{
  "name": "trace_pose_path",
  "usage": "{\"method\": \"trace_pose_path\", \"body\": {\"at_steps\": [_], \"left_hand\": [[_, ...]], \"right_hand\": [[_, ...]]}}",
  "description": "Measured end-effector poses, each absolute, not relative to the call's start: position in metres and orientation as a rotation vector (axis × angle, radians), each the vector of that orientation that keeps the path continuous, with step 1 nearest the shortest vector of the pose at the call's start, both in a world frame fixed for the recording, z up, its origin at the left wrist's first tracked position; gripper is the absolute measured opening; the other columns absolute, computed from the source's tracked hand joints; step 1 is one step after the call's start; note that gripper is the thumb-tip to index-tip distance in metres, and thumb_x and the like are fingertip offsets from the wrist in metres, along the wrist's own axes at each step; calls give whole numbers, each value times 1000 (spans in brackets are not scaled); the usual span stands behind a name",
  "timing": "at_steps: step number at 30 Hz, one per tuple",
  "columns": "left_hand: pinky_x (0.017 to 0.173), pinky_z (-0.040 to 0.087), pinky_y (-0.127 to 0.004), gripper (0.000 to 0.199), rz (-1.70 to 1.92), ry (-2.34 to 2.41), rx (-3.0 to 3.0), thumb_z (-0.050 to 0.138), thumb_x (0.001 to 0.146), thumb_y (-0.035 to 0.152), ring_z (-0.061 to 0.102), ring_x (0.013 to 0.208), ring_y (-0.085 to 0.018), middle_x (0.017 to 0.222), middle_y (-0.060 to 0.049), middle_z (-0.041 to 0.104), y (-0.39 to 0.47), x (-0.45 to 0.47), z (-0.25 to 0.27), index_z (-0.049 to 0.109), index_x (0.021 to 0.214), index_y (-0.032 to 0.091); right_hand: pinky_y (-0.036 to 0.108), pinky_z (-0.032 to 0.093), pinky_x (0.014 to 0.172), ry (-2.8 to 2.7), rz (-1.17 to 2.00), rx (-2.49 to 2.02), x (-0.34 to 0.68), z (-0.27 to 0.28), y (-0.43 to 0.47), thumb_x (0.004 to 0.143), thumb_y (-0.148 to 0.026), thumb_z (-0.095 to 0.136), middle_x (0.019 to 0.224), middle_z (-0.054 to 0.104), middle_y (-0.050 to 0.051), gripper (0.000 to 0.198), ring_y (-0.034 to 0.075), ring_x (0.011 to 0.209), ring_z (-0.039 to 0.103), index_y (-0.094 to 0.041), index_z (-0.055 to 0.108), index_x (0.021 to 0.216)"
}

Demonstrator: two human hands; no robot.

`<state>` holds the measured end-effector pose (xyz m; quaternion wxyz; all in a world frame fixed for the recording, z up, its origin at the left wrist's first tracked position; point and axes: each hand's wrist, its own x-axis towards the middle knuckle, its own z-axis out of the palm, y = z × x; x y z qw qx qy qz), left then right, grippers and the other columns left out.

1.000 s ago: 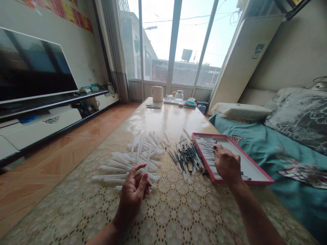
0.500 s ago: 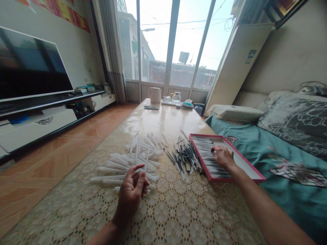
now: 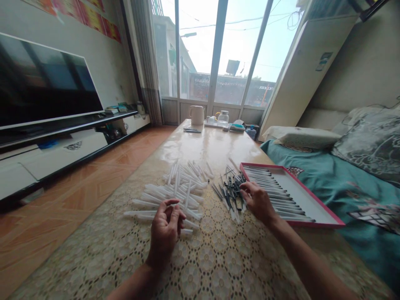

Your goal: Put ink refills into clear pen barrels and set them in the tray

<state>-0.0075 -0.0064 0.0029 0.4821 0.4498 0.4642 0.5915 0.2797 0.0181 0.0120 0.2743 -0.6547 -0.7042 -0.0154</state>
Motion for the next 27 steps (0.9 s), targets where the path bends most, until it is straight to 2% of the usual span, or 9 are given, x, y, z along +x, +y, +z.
{"method": "trace_pose_path", "body": {"at_steps": [3, 5, 8, 11, 14, 17, 22, 25, 27], "left_hand": [[36, 37, -18, 29, 1527, 1162, 1058, 61, 75, 39, 49, 41, -8, 58, 6, 57, -3, -12, 5, 50, 94, 20], [35, 37, -17, 28, 1577, 1169, 1027, 61, 76, 39, 49, 40, -8, 59, 6, 58, 0, -16, 6, 50, 95, 21], [35, 36, -17, 28, 1633, 1173, 977, 60, 77, 39, 48, 40, -8, 60, 6, 58, 3, -20, 6, 49, 96, 22], [35, 35, -17, 31, 1638, 1174, 952, 61, 76, 41, 48, 40, -8, 60, 6, 58, 5, -21, 5, 49, 97, 22], [35, 35, -16, 32, 1613, 1158, 959, 62, 75, 41, 48, 40, -8, 59, 6, 57, 5, -21, 5, 49, 96, 21], [34, 34, -16, 30, 1585, 1154, 963, 61, 75, 40, 47, 39, -7, 57, 7, 56, 4, -20, 6, 50, 95, 21], [33, 34, -17, 28, 1504, 1119, 952, 63, 72, 40, 48, 38, -7, 55, 7, 56, 2, -15, 7, 52, 88, 20], [34, 38, -18, 31, 1354, 1059, 993, 66, 68, 41, 51, 40, -8, 58, 4, 60, 0, -10, 7, 55, 84, 17], [37, 42, -20, 35, 1211, 991, 1011, 69, 67, 40, 54, 42, -9, 64, 0, 64, -2, -7, 5, 57, 88, 15]], "right_hand": [[28, 44, 72, -1980, 160, -1560, 221, 2, 9, 86, -16, 46, 88, 60, 6, 16, 16, 78, 57, -17, 60, 93], [28, 44, 74, -2062, 216, -1455, 190, -1, 7, 85, -11, 45, 93, 60, 6, 21, 16, 82, 56, -18, 59, 99], [32, 40, 84, -2225, 114, -1356, 158, 3, 10, 85, -9, 47, 107, 58, 5, 40, 18, 97, 52, -25, 51, 121], [37, 35, 87, -2344, -9, -1360, 142, 11, 18, 88, -20, 50, 109, 59, 5, 41, 20, 101, 48, -32, 45, 127], [41, 32, 87, -2386, -65, -1389, 134, 17, 23, 90, -36, 49, 105, 60, 6, 31, 22, 99, 48, -31, 52, 120], [41, 31, 87, -2350, -58, -1406, 134, 18, 23, 91, -40, 45, 99, 61, 6, 25, 21, 95, 50, -27, 58, 109], [34, 37, 83, -2127, 107, -1434, 154, 10, 16, 85, -26, 53, 96, 60, 6, 18, 20, 92, 54, -20, 58, 102], [27, 42, 72, -1890, 262, -1398, 166, 6, 8, 85, -15, 47, 88, 61, 4, 12, 17, 80, 57, -19, 55, 93], [24, 43, 65, -1757, 372, -1349, 168, 8, -2, 86, -15, 45, 81, 61, 3, 10, 15, 73, 57, -18, 54, 89]]}}
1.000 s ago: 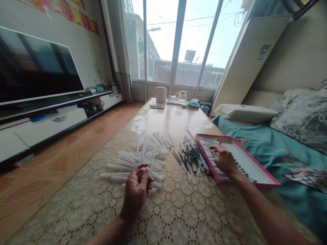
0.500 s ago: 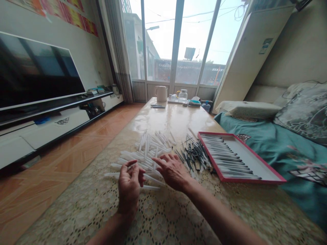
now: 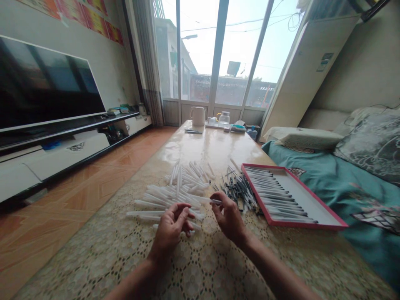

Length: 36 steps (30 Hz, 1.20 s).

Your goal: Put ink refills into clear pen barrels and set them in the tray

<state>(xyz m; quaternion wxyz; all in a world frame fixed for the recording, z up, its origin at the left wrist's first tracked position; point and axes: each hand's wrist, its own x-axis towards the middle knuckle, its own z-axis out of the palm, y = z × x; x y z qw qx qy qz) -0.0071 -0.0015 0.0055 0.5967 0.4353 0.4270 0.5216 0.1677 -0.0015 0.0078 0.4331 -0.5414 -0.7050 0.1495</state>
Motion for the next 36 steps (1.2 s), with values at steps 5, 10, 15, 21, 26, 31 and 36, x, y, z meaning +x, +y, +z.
{"method": "trace_pose_path", "body": {"at_steps": [5, 10, 15, 21, 26, 31, 36], "left_hand": [[42, 44, -19, 40, 999, 765, 883, 73, 68, 31, 59, 49, -9, 73, -3, 67, -6, -2, 3, 60, 102, 14], [41, 40, -16, 26, 1013, 693, 791, 71, 71, 27, 55, 48, -6, 70, -2, 66, -6, -5, 3, 67, 92, 11], [45, 43, -17, 21, 1095, 769, 693, 71, 71, 27, 58, 51, -8, 70, -2, 67, -5, -9, 5, 67, 86, 12], [42, 44, -18, 20, 1182, 825, 662, 72, 69, 25, 59, 49, -10, 65, -1, 68, -5, -7, 3, 61, 82, 14], [44, 47, -20, 21, 1226, 861, 651, 72, 68, 23, 61, 49, -11, 62, -1, 68, -5, -8, 10, 59, 80, 14], [58, 54, -25, 11, 1307, 866, 593, 65, 74, 15, 67, 60, -15, 65, -3, 70, -3, -10, 13, 57, 82, 14], [64, 56, -26, 6, 1351, 850, 516, 53, 82, 9, 69, 63, -15, 69, -4, 71, 1, -11, 12, 57, 82, 14]], "right_hand": [[21, 45, 62, -1663, 650, -1183, 151, 23, -28, 86, -20, 48, 82, 63, 2, 6, 12, 71, 60, -19, 54, 88], [22, 42, 61, -1752, 605, -1286, 162, 27, -24, 89, -30, 47, 75, 64, 2, 17, 13, 68, 58, -18, 58, 86], [29, 38, 73, -1776, -42, -1821, 213, 4, -2, 85, -21, 48, 84, 61, 8, 11, 21, 83, 56, -17, 59, 82], [32, 36, 69, -1760, -314, -2131, 231, -17, 5, 83, -26, 51, 83, 62, 11, 11, 24, 82, 57, -17, 58, 81], [31, 36, 67, -1738, -385, -2169, 232, -21, 5, 82, -24, 52, 83, 63, 10, 9, 22, 78, 58, -17, 56, 78], [30, 36, 66, -1665, -387, -2072, 236, -11, -3, 81, -20, 51, 77, 63, 8, 5, 23, 77, 59, -17, 53, 77], [24, 40, 59, -1670, 129, -1637, 221, 4, -14, 89, -22, 41, 73, 62, 2, 13, 15, 64, 58, -18, 53, 93]]}}
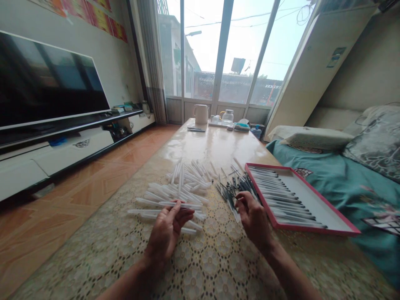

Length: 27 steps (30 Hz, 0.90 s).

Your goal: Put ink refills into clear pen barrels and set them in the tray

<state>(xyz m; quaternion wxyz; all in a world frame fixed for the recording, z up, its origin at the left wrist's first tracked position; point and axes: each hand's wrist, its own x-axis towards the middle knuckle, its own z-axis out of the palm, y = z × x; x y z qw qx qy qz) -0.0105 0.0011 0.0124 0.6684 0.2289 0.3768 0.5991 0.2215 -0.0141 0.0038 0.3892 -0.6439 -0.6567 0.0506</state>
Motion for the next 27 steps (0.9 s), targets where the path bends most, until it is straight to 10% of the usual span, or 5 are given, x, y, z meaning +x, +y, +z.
{"method": "trace_pose_path", "body": {"at_steps": [27], "left_hand": [[67, 56, -25, 10, 1096, 762, 620, 66, 76, 16, 70, 68, -17, 71, -8, 72, -6, -4, 6, 65, 85, 11]], "right_hand": [[26, 43, 66, -1861, 451, -1211, 183, 8, -36, 93, -26, 39, 74, 58, 1, 22, 14, 69, 55, -21, 54, 109]]}}
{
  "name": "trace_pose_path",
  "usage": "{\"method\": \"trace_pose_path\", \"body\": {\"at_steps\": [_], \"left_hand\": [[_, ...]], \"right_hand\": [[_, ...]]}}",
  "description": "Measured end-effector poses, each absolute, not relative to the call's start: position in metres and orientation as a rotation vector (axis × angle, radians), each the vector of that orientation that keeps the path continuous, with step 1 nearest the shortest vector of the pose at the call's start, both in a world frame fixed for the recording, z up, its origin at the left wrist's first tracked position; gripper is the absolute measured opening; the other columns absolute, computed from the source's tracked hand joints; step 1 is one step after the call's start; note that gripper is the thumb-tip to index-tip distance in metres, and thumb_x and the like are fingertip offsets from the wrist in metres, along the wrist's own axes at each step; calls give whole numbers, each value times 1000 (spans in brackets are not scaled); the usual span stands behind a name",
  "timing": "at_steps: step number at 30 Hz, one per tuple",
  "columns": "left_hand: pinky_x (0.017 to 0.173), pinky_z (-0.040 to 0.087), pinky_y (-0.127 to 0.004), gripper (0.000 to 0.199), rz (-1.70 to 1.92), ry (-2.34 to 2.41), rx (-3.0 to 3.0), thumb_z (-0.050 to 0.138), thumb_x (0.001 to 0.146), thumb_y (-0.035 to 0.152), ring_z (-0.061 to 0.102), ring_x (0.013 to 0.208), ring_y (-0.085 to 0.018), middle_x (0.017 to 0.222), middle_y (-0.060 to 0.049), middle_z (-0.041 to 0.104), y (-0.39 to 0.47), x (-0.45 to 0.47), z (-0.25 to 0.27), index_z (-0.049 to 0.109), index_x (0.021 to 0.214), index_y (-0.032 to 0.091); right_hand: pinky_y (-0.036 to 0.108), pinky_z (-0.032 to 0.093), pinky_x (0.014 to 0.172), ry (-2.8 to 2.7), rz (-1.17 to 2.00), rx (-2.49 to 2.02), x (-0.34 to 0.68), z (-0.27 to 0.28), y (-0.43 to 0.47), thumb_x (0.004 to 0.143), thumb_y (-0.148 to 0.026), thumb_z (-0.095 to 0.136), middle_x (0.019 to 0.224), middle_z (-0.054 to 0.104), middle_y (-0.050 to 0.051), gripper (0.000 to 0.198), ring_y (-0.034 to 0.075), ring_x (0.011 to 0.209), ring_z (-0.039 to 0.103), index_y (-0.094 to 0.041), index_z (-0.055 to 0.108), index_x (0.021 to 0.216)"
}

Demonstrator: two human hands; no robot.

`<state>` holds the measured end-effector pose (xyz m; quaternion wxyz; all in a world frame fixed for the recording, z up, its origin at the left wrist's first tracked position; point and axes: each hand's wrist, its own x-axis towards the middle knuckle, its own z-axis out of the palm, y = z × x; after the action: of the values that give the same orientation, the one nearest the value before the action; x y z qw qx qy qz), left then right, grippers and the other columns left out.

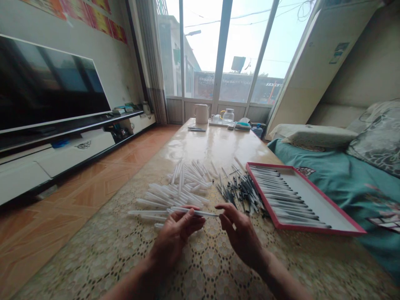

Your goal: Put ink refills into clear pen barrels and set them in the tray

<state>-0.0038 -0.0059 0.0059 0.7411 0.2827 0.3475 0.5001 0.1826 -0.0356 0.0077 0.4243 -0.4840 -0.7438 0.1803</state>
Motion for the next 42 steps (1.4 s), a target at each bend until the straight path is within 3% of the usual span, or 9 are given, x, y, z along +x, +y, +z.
{"method": "trace_pose_path", "body": {"at_steps": [4, 7, 11, 18, 23, 27, 32, 42], "left_hand": [[68, 56, -23, 8, 1044, 703, 521, 63, 78, 11, 70, 69, -16, 73, -9, 73, -6, -5, 4, 67, 84, 10], [68, 57, -22, 14, 1173, 704, 330, 56, 80, 3, 70, 69, -15, 75, -6, 73, -3, -8, 7, 67, 78, 12], [64, 58, -23, 20, 1208, 690, 261, 50, 81, 0, 70, 66, -15, 73, -7, 72, -2, -9, 11, 66, 76, 11], [65, 58, -27, 16, 1215, 689, 301, 55, 77, 0, 70, 66, -18, 74, -6, 73, -3, -10, 11, 64, 77, 12], [65, 58, -27, 11, 1211, 740, 379, 61, 74, 4, 70, 67, -19, 71, -6, 72, -3, -10, 12, 63, 80, 13], [68, 57, -27, 10, 1199, 767, 450, 65, 73, 8, 70, 70, -18, 73, -7, 73, -4, -9, 11, 63, 82, 13], [71, 56, -28, 11, 1189, 774, 524, 67, 73, 12, 70, 73, -19, 74, -6, 73, -5, -7, 6, 63, 83, 14], [75, 55, -28, 13, 1144, 748, 560, 69, 72, 14, 70, 74, -18, 76, -7, 73, -7, -6, 5, 64, 83, 14]], "right_hand": [[25, 42, 62, -1761, 485, -1246, 189, 10, -32, 95, -30, 30, 69, 55, -1, 27, 14, 63, 54, -20, 52, 107], [27, 40, 66, -1602, 121, -1508, 213, 7, -20, 93, -27, 34, 75, 58, 4, 26, 17, 71, 55, -18, 57, 90], [33, 36, 72, -1706, -257, -1907, 242, 1, -9, 82, -18, 49, 84, 60, 9, 13, 23, 85, 54, -17, 62, 82], [34, 33, 69, -1850, -307, -2130, 248, -1, -14, 71, -16, 57, 80, 60, 9, 8, 26, 83, 53, -18, 62, 76], [32, 37, 72, -1856, -130, -1900, 245, 3, -12, 74, -13, 53, 81, 60, 7, 9, 22, 84, 54, -17, 58, 79], [25, 41, 58, -1754, 333, -1567, 217, 12, -17, 82, -18, 49, 71, 59, 1, 6, 14, 61, 54, -18, 55, 83], [24, 47, 63, -1577, 727, -1203, 180, 9, -28, 83, -23, 53, 75, 62, 1, 8, 14, 68, 60, -18, 58, 86], [25, 50, 61, -1503, 826, -1133, 174, 2, -30, 82, -21, 57, 75, 63, 2, 8, 13, 64, 60, -17, 60, 88]]}}
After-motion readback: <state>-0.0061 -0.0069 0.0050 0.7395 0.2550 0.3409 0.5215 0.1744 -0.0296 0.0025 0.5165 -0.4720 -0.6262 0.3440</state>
